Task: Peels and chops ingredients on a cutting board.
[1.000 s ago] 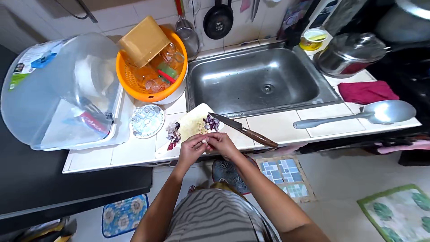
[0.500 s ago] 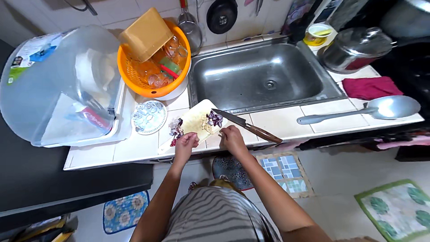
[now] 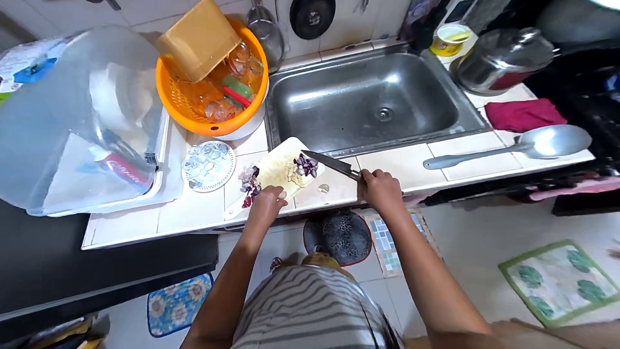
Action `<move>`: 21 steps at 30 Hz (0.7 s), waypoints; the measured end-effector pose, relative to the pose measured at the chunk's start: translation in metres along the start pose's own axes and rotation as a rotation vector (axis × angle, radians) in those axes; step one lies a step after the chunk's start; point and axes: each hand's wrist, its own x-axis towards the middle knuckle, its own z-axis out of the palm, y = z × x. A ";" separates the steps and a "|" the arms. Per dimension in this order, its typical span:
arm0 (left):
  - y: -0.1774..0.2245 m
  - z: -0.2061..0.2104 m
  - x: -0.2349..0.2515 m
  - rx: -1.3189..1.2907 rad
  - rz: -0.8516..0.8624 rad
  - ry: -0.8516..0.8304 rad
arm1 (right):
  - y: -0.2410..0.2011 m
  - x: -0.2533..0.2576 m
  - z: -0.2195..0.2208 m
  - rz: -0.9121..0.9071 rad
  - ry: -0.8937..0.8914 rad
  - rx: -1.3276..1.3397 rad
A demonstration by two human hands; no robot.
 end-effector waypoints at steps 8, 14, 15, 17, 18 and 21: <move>-0.008 0.003 0.001 -0.002 0.011 0.049 | -0.006 -0.023 -0.013 -0.035 0.112 0.241; -0.013 -0.010 -0.010 -0.078 0.196 0.466 | -0.066 -0.078 -0.004 -0.175 -0.164 0.283; -0.012 -0.017 -0.010 -0.098 0.217 0.529 | -0.075 -0.083 0.002 -0.188 -0.198 0.265; -0.012 -0.027 -0.006 -0.135 0.287 0.634 | -0.085 -0.094 0.018 -0.214 -0.196 0.267; -0.012 -0.030 -0.003 -0.129 0.319 0.668 | -0.087 -0.098 0.026 -0.218 -0.187 0.279; -0.005 -0.038 0.000 -0.073 0.269 0.568 | -0.091 -0.103 0.038 -0.167 -0.204 0.314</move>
